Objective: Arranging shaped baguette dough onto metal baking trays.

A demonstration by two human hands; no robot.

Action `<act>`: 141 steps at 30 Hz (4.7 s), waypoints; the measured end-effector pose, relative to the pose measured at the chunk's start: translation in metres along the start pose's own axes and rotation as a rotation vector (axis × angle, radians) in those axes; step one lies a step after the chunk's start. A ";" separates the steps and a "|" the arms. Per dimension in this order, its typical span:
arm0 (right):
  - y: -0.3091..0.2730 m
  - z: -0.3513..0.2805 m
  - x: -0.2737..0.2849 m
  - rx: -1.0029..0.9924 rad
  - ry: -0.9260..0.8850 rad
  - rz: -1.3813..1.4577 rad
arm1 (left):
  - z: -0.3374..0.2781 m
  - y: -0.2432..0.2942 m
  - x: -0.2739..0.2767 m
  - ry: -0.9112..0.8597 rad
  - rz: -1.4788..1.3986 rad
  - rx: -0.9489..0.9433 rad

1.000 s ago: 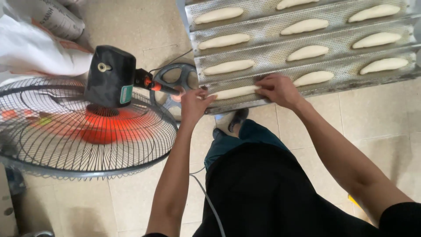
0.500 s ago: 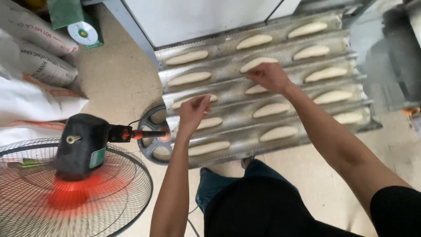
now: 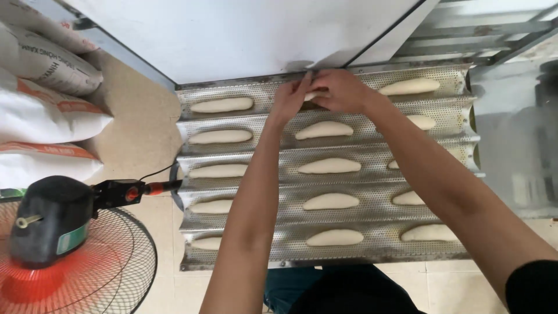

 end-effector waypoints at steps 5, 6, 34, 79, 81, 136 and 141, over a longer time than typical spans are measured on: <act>0.010 -0.042 0.027 -0.093 0.023 0.151 | 0.017 -0.008 -0.018 -0.193 -0.114 0.176; 0.016 -0.050 0.025 -0.112 0.029 0.097 | 0.009 0.005 -0.017 -0.244 -0.118 0.150; 0.049 -0.082 0.030 -0.319 0.234 0.113 | 0.019 -0.041 0.046 -0.020 0.345 -0.025; -0.047 -0.121 0.003 -0.577 0.236 0.715 | -0.068 -0.040 -0.020 -0.031 -0.406 0.152; -0.034 -0.129 0.004 -0.627 0.217 0.711 | -0.066 -0.048 -0.007 -0.017 -0.374 0.180; -0.074 -0.201 -0.029 -0.476 0.178 0.759 | -0.159 -0.042 -0.016 -0.180 -0.155 0.112; -0.072 -0.205 -0.025 -0.528 0.185 0.440 | -0.169 -0.051 0.008 -0.166 0.129 0.030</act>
Point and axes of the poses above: each hand's wrist, its own z-axis towards the middle knuckle, its own x-axis out of the back of the hand, y = z × x, the point moved 3 cm from there along z, towards the middle knuckle, and after that the axes turned 3 degrees about -z, right-handed, at the moved point
